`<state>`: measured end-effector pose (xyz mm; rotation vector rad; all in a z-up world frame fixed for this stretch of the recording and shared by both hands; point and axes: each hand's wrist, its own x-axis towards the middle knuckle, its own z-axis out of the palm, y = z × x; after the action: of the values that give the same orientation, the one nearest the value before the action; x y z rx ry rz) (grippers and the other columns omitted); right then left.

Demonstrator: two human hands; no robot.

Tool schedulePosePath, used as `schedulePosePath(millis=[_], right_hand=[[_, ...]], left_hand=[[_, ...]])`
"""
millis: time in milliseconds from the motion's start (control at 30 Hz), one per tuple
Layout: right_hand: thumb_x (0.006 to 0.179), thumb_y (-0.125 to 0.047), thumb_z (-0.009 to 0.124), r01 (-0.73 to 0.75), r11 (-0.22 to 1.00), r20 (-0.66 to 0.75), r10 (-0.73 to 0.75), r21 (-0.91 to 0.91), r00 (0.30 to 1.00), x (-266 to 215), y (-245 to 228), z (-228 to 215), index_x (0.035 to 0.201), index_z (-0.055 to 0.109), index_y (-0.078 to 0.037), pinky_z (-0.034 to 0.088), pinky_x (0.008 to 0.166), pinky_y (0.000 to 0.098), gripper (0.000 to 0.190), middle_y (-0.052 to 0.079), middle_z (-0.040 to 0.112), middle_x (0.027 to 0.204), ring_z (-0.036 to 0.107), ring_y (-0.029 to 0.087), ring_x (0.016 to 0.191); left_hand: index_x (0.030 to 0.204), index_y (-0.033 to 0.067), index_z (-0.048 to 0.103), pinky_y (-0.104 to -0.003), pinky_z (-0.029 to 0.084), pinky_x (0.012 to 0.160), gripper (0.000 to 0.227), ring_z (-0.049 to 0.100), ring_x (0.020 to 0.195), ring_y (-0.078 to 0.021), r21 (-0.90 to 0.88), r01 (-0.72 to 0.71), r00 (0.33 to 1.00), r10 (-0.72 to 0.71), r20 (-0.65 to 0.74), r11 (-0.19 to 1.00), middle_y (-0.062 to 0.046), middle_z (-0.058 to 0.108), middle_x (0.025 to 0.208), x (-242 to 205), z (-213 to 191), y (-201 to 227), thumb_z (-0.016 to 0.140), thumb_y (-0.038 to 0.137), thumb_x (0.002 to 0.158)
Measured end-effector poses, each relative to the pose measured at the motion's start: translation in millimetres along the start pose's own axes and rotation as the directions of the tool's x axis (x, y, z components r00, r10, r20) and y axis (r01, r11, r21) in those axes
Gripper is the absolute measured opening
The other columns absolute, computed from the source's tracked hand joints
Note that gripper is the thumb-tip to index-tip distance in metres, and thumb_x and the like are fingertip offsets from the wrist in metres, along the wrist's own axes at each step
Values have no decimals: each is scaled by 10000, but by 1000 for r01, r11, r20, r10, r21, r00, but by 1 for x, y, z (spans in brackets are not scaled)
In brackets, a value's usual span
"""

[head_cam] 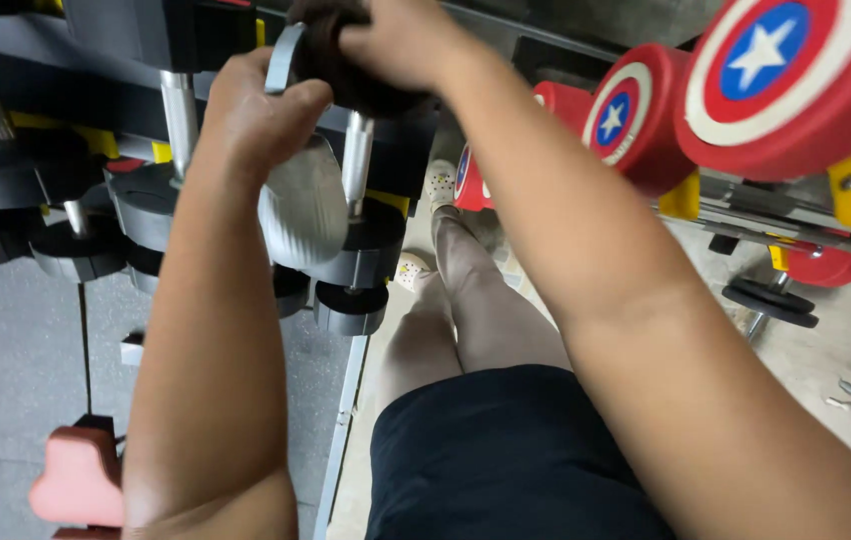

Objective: Using a spray bottle and cloth to sanitize and wipe down barbells and dumbbell racks in a gym.

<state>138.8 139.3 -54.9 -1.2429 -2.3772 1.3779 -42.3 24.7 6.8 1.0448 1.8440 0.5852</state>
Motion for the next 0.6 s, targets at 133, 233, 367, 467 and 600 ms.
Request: schedulePosePath(millis=[133, 233, 367, 467, 600], right_hand=[[900, -347, 676, -370, 927, 247, 346, 58, 905, 15, 23, 5, 1220, 698, -165, 566, 828, 377, 369, 90, 748, 1074, 733, 204, 939], [875, -313, 687, -466, 879, 282, 422, 106, 862, 24, 27, -3, 1212, 695, -163, 557, 800, 393, 370, 94, 735, 1059, 713, 210, 922], [849, -278, 697, -554, 820, 322, 490, 147, 810, 44, 15, -6, 1205, 691, -160, 547, 772, 409, 375, 98, 721, 1044, 694, 215, 905], [890, -249, 626, -359, 931, 406, 355, -69, 842, 66, -8, -4, 1236, 727, -251, 521, 818, 342, 360, 14, 750, 1063, 690, 153, 938], [925, -146, 589, -82, 892, 433, -133, 445, 892, 81, 55, 26, 1217, 736, -118, 561, 949, 289, 328, 48, 776, 1153, 722, 140, 1064]], left_hand=[[1031, 34, 746, -347, 561, 725, 354, 695, 746, -183, 23, 115, 982, -117, 146, 993, -71, 738, 846, 6, -16, 15, 745, 287, 783], [1006, 81, 746, -326, 557, 709, 341, 696, 690, -150, 93, 179, 972, -190, 137, 979, -35, 725, 803, 12, -20, 22, 757, 306, 750], [910, 20, 747, -336, 566, 708, 296, 665, 662, -161, 50, 165, 973, -171, 153, 985, -56, 723, 769, 6, -8, 4, 732, 283, 774], [966, 56, 720, -345, 569, 635, 325, 659, 630, -145, -212, 120, 984, -88, 158, 970, -50, 712, 756, 0, -6, 2, 742, 300, 753], [954, 28, 737, -349, 567, 658, 329, 699, 651, -183, -73, 133, 987, -125, 104, 988, -95, 731, 746, -6, -9, 14, 717, 290, 755]])
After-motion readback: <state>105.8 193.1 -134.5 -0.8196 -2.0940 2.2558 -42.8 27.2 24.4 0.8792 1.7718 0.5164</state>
